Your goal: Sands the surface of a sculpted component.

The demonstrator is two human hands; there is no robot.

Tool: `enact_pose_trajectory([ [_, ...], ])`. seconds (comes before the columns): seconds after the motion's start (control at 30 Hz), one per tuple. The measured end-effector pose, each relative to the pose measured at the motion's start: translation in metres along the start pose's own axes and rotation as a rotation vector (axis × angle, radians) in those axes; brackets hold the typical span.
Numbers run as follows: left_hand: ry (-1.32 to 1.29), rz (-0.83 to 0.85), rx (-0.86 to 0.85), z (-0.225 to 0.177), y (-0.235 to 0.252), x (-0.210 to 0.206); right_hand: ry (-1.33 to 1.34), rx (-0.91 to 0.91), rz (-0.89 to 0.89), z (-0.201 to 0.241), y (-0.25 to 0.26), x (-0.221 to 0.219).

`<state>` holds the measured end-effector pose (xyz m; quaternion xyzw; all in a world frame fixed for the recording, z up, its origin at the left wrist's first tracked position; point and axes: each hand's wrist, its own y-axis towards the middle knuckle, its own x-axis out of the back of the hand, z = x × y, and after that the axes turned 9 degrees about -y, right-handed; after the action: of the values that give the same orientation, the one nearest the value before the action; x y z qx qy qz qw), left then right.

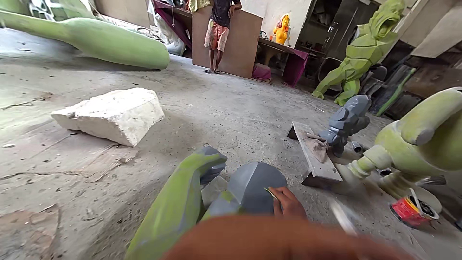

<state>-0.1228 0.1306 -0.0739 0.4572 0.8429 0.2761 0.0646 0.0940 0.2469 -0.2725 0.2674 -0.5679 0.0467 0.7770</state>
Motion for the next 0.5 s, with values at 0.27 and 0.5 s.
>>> enact_pose_trajectory([
  [0.27, 0.591, -0.707, 0.456, 0.217, -0.054, 0.123, -0.313, 0.07, -0.088, 0.025, -0.013, -0.021],
  [0.5, 0.643, -0.627, 0.574, 0.23, -0.04, 0.125, -0.426, 0.077, -0.046, 0.032, -0.026, -0.026],
])
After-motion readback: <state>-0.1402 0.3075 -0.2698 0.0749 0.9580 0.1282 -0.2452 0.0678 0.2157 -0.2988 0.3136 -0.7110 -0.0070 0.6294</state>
